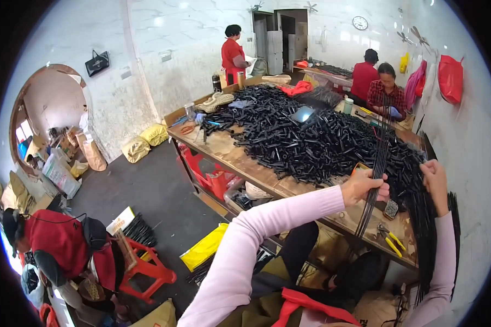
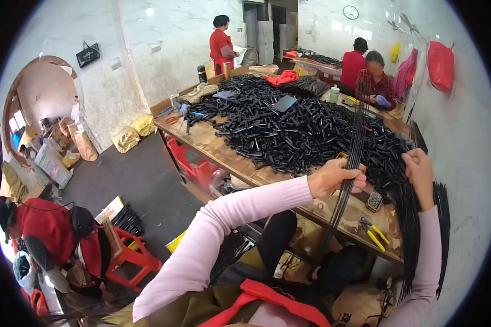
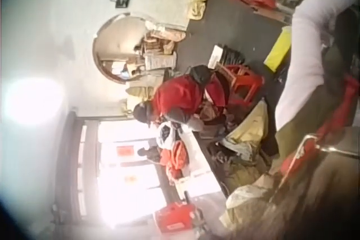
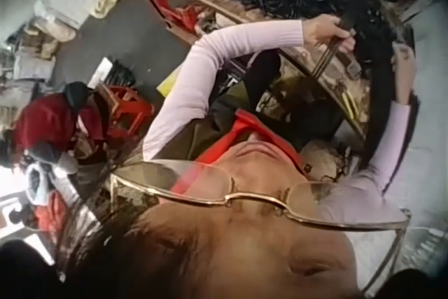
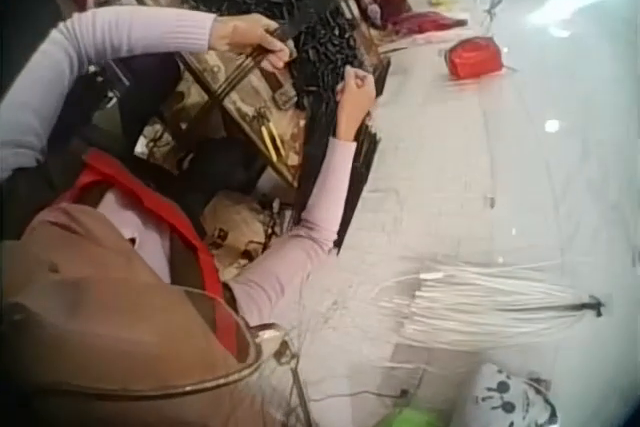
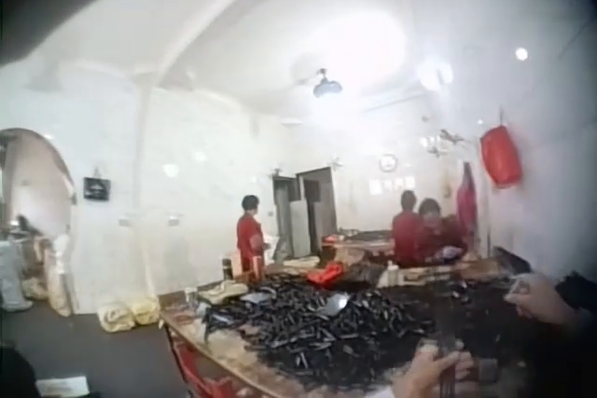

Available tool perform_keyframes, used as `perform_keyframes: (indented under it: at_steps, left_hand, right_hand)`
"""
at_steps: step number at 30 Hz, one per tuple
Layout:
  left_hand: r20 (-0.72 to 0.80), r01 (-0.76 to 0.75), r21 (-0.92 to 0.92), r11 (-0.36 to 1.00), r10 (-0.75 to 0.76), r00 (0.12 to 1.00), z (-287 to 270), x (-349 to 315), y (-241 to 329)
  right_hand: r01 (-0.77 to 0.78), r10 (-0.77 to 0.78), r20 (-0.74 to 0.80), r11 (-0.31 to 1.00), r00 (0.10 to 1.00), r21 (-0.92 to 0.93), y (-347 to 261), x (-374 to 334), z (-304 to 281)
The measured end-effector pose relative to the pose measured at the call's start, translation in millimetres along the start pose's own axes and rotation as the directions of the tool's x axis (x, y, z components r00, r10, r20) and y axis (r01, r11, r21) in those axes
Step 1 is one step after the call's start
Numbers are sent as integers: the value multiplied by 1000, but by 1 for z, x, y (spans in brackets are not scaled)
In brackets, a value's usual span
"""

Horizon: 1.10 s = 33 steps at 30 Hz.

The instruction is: Gathering, aligning in a jig, and bundling black industrial tubes.

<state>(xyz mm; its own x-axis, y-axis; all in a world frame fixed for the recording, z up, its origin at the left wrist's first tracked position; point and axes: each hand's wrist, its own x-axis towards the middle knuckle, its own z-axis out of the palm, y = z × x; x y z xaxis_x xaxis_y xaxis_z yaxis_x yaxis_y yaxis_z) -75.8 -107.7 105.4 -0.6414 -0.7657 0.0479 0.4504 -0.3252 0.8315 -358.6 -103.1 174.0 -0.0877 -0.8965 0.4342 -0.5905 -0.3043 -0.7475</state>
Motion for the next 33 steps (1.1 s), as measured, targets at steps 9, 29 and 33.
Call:
perform_keyframes:
  at_steps: [9,29,33]
  left_hand:
    - [-67,-204,78,976,209,976,-36,-56,30]
    - [25,54,39,998,-55,998,-38,-104,16]
    - [189,140,84,987,-154,970,-56,-114,10]
  right_hand:
    - [127,-160,166,973,973,193,-92,-79,142]
    - [-453,-53,552,510,832,731,-93,-24,159]
    - [-544,-148,658,445,739,711,-90,-52,159]
